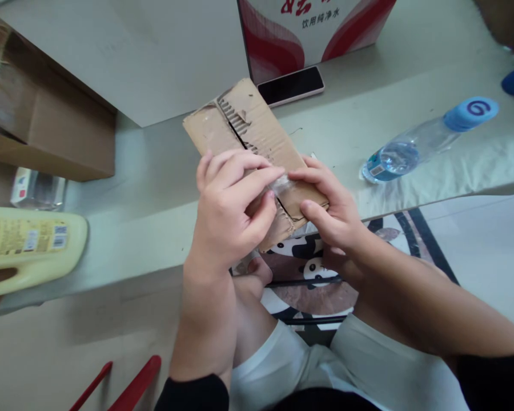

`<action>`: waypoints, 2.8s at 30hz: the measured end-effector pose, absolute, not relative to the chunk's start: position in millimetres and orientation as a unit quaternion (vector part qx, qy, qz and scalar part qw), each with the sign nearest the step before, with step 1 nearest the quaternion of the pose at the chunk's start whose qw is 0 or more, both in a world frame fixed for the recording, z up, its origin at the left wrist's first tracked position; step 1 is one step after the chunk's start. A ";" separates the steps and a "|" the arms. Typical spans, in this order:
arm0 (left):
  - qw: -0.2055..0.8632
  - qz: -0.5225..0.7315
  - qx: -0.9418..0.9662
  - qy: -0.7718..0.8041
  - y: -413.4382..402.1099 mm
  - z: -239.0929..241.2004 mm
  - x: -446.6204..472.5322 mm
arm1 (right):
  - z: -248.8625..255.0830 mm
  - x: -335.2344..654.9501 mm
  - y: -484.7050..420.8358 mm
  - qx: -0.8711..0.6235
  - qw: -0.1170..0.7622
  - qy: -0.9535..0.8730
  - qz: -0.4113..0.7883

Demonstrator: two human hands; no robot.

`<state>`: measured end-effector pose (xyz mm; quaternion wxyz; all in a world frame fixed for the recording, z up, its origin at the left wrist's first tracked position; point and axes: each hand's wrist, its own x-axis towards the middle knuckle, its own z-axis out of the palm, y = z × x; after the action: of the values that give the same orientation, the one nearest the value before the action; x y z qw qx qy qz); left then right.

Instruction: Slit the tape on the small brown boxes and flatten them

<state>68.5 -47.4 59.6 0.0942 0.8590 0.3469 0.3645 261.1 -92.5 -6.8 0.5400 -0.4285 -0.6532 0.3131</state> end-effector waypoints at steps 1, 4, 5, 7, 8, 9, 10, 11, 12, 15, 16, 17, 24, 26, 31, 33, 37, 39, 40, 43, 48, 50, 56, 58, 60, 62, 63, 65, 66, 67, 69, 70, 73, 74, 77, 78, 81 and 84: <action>0.094 0.371 0.857 0.346 -47.1 59.0 69.1 | -6.7 261.3 -92.7 -0.431 0.539 -0.652 0.315; 0.107 0.397 0.849 0.332 -45.1 57.2 69.5 | -6.6 261.8 -93.1 -0.441 0.529 -0.651 0.320; 0.115 0.409 0.845 0.325 -44.4 56.7 69.4 | -6.5 261.9 -93.1 -0.445 0.526 -0.650 0.320; 0.125 0.432 0.838 0.309 -43.1 55.8 69.1 | -6.5 261.9 -93.1 -0.451 0.524 -0.648 0.320; 0.127 0.438 0.836 0.305 -42.7 55.5 69.2 | -6.6 261.9 -93.1 -0.451 0.526 -0.647 0.319; 0.126 0.441 0.834 0.305 -42.5 55.1 69.5 | -6.7 261.9 -93.0 -0.450 0.529 -0.645 0.318; 0.123 0.444 0.834 0.305 -42.3 54.5 70.0 | -7.0 261.9 -92.9 -0.448 0.532 -0.645 0.316; 0.120 0.446 0.833 0.305 -42.1 53.7 70.5 | -7.2 261.9 -92.8 -0.445 0.535 -0.646 0.314; 0.117 0.453 0.830 0.304 -41.8 52.4 71.2 | -7.5 262.1 -92.7 -0.443 0.536 -0.647 0.311; 0.122 0.487 0.815 0.290 -39.1 44.5 72.9 | -8.1 263.3 -92.5 -0.454 0.533 -0.650 0.297; 0.126 0.497 0.809 0.289 -37.7 40.7 73.4 | -8.1 263.9 -92.5 -0.461 0.529 -0.651 0.289; 0.127 0.506 0.803 0.289 -36.2 36.5 73.9 | -8.1 264.5 -92.5 -0.469 0.524 -0.654 0.278; 0.177 0.534 0.785 0.259 -34.1 22.9 79.5 | -7.8 266.9 -93.4 -0.449 0.536 -0.691 0.183; 0.189 0.533 0.784 0.257 -36.3 25.3 80.6 | -8.1 266.8 -94.4 -0.451 0.528 -0.698 0.177; 0.193 0.532 0.780 0.266 -39.7 27.8 82.3 | -9.5 266.8 -94.9 -0.449 0.518 -0.709 0.162; 0.182 0.537 0.775 0.279 -40.0 26.8 83.3 | -9.2 266.7 -94.8 -0.450 0.517 -0.709 0.166; 0.186 0.555 0.760 0.282 -39.3 25.6 84.8 | -8.0 266.8 -94.9 -0.461 0.508 -0.706 0.174; 0.200 0.576 0.747 0.264 -39.0 26.0 84.3 | -8.1 267.0 -94.7 -0.457 0.511 -0.709 0.168; 0.202 0.580 0.742 0.267 -39.0 26.4 83.7 | -8.3 267.2 -94.5 -0.452 0.514 -0.711 0.163; 0.182 0.569 0.741 0.308 -38.7 28.1 81.8 | -9.1 267.1 -94.0 -0.447 0.518 -0.713 0.154; 0.178 0.579 0.748 0.270 -34.4 28.7 82.0 | -8.6 265.7 -95.0 -0.441 0.527 -0.708 0.160; 0.189 0.566 0.760 0.257 -32.7 27.0 82.7 | -8.3 265.3 -95.8 -0.439 0.533 -0.703 0.167; 0.210 0.552 0.747 0.304 -34.4 22.1 82.8 | -7.7 266.3 -95.8 -0.462 0.517 -0.695 0.191; 0.197 0.531 0.760 0.319 -35.3 22.0 82.1 | -7.6 266.9 -94.4 -0.460 0.512 -0.699 0.193; 0.192 0.512 0.765 0.340 -36.0 22.2 81.5 | -7.6 267.3 -92.7 -0.456 0.513 -0.703 0.188; 0.196 0.501 0.760 0.366 -36.8 22.2 81.4 | -7.7 267.4 -91.2 -0.455 0.513 -0.705 0.182; 0.201 0.499 0.754 0.377 -37.3 22.0 81.7 | -7.9 267.4 -90.6 -0.456 0.514 -0.704 0.181; 0.211 0.503 0.744 0.387 -38.5 21.4 82.5 | -8.5 267.3 -89.5 -0.454 0.516 -0.704 0.179; 0.215 0.508 0.740 0.386 -39.1 21.1 83.0 | -8.9 267.3 -89.0 -0.452 0.517 -0.705 0.177; 0.219 0.512 0.737 0.384 -39.5 20.8 83.5 | -9.4 267.2 -88.7 -0.449 0.520 -0.706 0.173; 0.222 0.520 0.732 0.379 -40.0 20.6 84.3 | -10.6 267.1 -88.2 -0.437 0.530 -0.709 0.162; 0.222 0.524 0.731 0.377 -40.1 20.7 84.5 | -11.3 267.1 -88.1 -0.428 0.536 -0.711 0.156; 0.217 0.526 0.730 0.379 -39.9 21.3 85.3 | -13.0 267.3 -88.1 -0.419 0.543 -0.712 0.152; 0.215 0.526 0.730 0.378 -39.8 21.4 85.5 | -13.2 267.4 -88.3 -0.421 0.540 -0.712 0.155; 0.215 0.533 0.727 0.375 -40.1 20.6 86.5 | -12.4 267.1 -88.7 -0.419 0.540 -0.713 0.156; 0.217 0.537 0.724 0.374 -40.2 19.9 86.9 | -11.6 266.6 -88.8 -0.413 0.544 -0.714 0.151; 0.224 0.547 0.712 0.380 -40.0 17.2 87.9 | -8.6 265.1 -89.0 -0.398 0.554 -0.721 0.127; 0.232 0.562 0.704 0.366 -38.2 14.6 88.4 | -6.9 264.8 -88.9 -0.401 0.551 -0.726 0.092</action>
<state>88.4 -38.2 14.6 0.2323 0.7044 0.3656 0.5624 264.8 -88.9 -6.9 0.5515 -0.4008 -0.7258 0.0918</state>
